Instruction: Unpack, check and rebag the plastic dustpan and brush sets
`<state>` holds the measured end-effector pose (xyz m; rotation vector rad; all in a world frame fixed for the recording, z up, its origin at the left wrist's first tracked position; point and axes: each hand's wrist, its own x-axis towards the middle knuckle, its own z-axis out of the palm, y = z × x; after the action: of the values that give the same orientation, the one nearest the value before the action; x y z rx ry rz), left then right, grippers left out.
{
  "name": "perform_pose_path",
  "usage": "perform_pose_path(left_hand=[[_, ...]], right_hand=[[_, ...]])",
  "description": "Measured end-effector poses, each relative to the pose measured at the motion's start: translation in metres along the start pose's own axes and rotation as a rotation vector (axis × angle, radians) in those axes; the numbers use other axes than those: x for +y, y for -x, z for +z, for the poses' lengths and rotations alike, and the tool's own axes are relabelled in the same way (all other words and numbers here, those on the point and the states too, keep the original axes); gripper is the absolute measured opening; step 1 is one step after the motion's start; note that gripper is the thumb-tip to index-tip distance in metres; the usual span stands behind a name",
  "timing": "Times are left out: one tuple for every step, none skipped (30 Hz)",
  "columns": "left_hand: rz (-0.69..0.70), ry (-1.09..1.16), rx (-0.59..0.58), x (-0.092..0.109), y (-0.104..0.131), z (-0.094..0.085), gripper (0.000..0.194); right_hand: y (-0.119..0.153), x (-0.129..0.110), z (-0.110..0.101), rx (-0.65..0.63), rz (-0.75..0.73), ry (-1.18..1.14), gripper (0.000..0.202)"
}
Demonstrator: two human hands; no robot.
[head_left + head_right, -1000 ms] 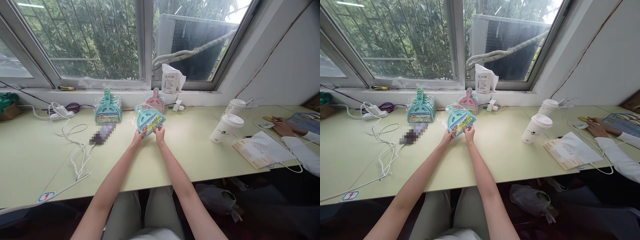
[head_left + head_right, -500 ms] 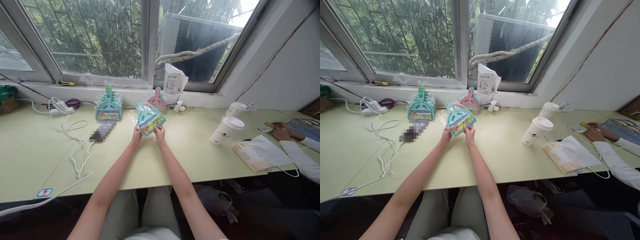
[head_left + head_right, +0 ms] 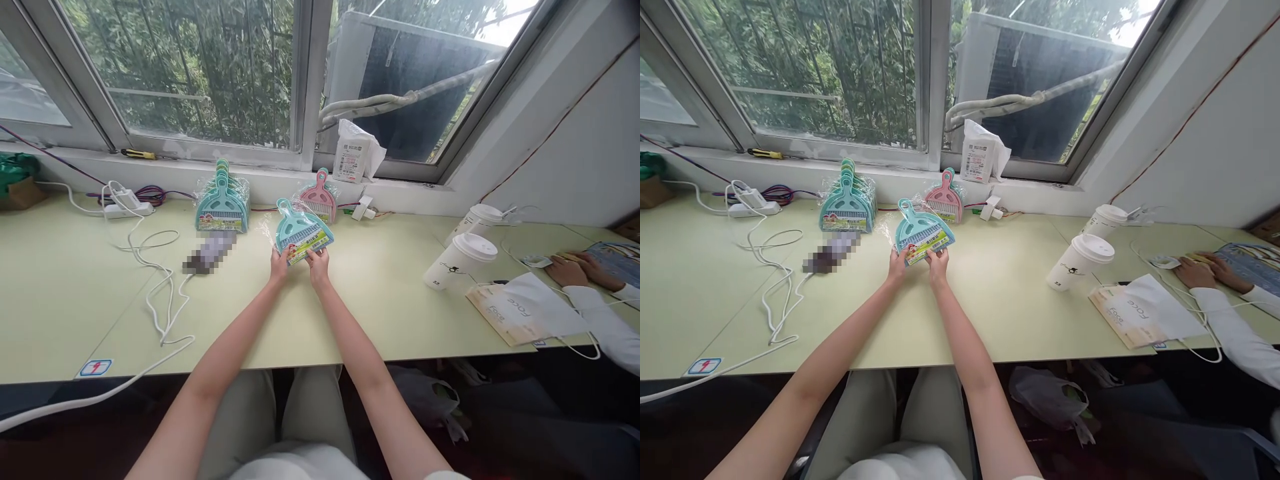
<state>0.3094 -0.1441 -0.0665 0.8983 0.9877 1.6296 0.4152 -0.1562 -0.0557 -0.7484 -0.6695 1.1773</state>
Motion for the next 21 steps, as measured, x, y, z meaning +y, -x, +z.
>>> perform_pose_path(left_hand=[[0.016,-0.014,-0.027,0.001,0.002,0.001,0.042],[0.026,-0.029,-0.06,0.003,0.004,0.002,0.045],[0.025,-0.039,-0.1,0.004,0.007,0.003,0.05],[0.006,-0.038,-0.145,0.007,0.01,0.005,0.055],[-0.025,-0.015,-0.193,0.009,0.012,0.007,0.058],[-0.061,0.03,-0.241,0.011,0.014,0.008,0.058],[-0.095,0.092,-0.282,0.014,0.016,0.009,0.055],[-0.12,0.157,-0.308,0.016,0.017,0.01,0.051],[-0.136,0.215,-0.316,0.018,0.017,0.01,0.048],[-0.149,0.255,-0.31,0.02,0.016,0.009,0.047],[-0.162,0.275,-0.295,0.022,0.015,0.007,0.047],[-0.18,0.283,-0.276,0.024,0.013,0.005,0.048],[-0.199,0.291,-0.261,0.026,0.012,0.002,0.051],[-0.217,0.308,-0.255,0.029,0.01,0.0,0.056],[-0.23,0.338,-0.258,0.032,0.009,-0.003,0.062],[-0.233,0.377,-0.266,0.035,0.008,-0.005,0.069],[-0.226,0.42,-0.276,0.039,0.007,-0.007,0.075],[-0.21,0.458,-0.286,0.042,0.007,-0.009,0.079],[-0.189,0.486,-0.291,0.045,0.006,-0.011,0.081],[-0.172,0.499,-0.286,0.048,0.006,-0.012,0.081],[-0.166,0.498,-0.278,0.05,0.006,-0.013,0.081]], right_hand=[[0.0,-0.001,-0.001,0.004,0.001,0.0,0.038],[-0.001,-0.003,-0.002,0.011,0.004,-0.006,0.038],[-0.002,-0.005,-0.004,0.02,0.009,-0.019,0.038],[-0.003,-0.006,-0.005,0.028,0.014,-0.033,0.039],[-0.005,-0.008,-0.007,0.037,0.017,-0.046,0.041],[-0.006,-0.009,-0.009,0.044,0.017,-0.055,0.041],[-0.006,-0.01,-0.01,0.052,0.017,-0.06,0.042],[-0.007,-0.01,-0.011,0.055,0.018,-0.064,0.041],[-0.007,-0.01,-0.012,0.054,0.021,-0.068,0.041],[-0.007,-0.009,-0.012,0.048,0.03,-0.073,0.04],[-0.006,-0.009,-0.012,0.037,0.043,-0.076,0.04],[-0.006,-0.009,-0.011,0.022,0.059,-0.077,0.04],[-0.005,-0.009,-0.01,0.003,0.075,-0.075,0.039],[-0.004,-0.009,-0.01,-0.018,0.089,-0.072,0.039],[-0.004,-0.01,-0.009,-0.04,0.102,-0.07,0.038],[-0.004,-0.011,-0.009,-0.067,0.112,-0.071,0.037],[-0.004,-0.012,-0.009,-0.094,0.121,-0.075,0.036],[-0.004,-0.013,-0.009,-0.122,0.131,-0.081,0.035],[-0.004,-0.014,-0.008,-0.15,0.146,-0.086,0.034],[-0.004,-0.014,-0.008,-0.176,0.167,-0.09,0.034],[-0.004,-0.014,-0.007,-0.203,0.192,-0.087,0.033]])
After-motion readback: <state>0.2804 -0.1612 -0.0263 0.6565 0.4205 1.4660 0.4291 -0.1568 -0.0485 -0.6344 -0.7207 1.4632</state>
